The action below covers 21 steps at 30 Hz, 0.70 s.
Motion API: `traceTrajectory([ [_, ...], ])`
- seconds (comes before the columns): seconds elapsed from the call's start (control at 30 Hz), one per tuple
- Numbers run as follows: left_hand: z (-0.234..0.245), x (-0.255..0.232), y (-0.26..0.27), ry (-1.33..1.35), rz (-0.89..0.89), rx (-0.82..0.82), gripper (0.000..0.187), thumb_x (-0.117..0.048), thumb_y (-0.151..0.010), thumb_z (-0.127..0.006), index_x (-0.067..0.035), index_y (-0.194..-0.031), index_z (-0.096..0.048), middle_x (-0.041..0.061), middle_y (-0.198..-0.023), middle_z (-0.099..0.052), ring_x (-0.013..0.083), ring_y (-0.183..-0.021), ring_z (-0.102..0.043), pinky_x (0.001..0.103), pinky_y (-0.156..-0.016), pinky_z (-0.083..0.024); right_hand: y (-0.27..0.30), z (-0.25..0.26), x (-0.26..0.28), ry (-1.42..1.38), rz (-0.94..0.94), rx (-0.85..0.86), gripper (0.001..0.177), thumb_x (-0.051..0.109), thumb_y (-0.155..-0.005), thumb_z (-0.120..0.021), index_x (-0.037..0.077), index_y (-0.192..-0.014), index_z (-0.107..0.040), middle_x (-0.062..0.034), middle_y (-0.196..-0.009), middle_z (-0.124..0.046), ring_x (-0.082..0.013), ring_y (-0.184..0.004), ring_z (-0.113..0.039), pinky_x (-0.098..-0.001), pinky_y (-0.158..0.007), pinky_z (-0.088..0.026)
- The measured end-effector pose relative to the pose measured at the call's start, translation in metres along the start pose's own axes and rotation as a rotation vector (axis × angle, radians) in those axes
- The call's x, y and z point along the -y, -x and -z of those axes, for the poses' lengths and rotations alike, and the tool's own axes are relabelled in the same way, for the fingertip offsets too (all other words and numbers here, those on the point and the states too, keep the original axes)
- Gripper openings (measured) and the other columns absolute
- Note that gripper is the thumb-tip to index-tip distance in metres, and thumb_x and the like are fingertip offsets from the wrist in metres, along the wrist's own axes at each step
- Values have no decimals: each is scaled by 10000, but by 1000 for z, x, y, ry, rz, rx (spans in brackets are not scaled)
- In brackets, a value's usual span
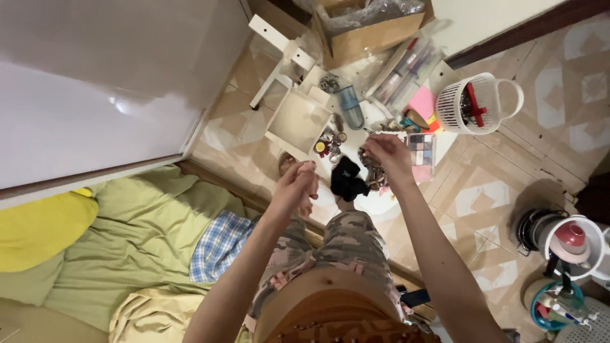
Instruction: The person cleans small jewelry items and a makeup palette using a damp cloth. They dip the cloth in a water bowl, wipe each item individually, and place them back on a small table.
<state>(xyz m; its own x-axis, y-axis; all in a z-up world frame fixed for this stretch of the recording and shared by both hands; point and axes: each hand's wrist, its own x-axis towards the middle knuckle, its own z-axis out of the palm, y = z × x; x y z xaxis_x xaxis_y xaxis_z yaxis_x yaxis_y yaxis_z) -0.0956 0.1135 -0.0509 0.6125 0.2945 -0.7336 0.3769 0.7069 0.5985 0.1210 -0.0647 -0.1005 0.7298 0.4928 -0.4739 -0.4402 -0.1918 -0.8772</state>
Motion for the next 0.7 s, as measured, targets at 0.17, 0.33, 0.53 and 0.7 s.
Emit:
traceTrajectory([
  [0.17, -18, -2, 1, 59, -38, 42, 412, -218, -965, -613, -55, -1343, -586, 73, -925, -668, 167, -664, -642, 308, -551, -519, -7, -7, 15, -125, -104, 79, 279, -9, -940, -632, -2, -1214, -578, -164, -1191, -698, -266, -1088, -717, -362, -960, -609],
  [0.33, -27, -15, 10, 124, -40, 91, 390, -255, -993, -619, -55, -1327, -592, 73, -929, -673, 154, -703, -653, 300, -556, -529, 8, -9, 55, -285, -126, 298, 382, -34, -955, -561, -27, -1335, -588, -193, -1310, -664, -298, -1183, -677, -391, -1043, -560],
  [0.53, -39, -36, 12, 57, -16, 85, 416, -372, -988, -603, -58, -1260, -614, 69, -860, -665, 157, -627, -626, 306, -475, -478, 13, -1, 67, -194, -103, 266, 413, 43, -932, -650, -27, -1335, -597, -188, -1257, -685, -293, -1137, -699, -374, -989, -587],
  [0.7, -29, -16, -5, -5, -46, 72, 452, -391, -1024, -618, -18, -1279, -628, 88, -806, -619, 150, -652, -630, 292, -557, -505, -14, 2, 19, 673, 102, 3, 423, 174, -826, -807, 24, -1202, -684, -152, -1088, -757, -269, -952, -748, -358, -831, -606],
])
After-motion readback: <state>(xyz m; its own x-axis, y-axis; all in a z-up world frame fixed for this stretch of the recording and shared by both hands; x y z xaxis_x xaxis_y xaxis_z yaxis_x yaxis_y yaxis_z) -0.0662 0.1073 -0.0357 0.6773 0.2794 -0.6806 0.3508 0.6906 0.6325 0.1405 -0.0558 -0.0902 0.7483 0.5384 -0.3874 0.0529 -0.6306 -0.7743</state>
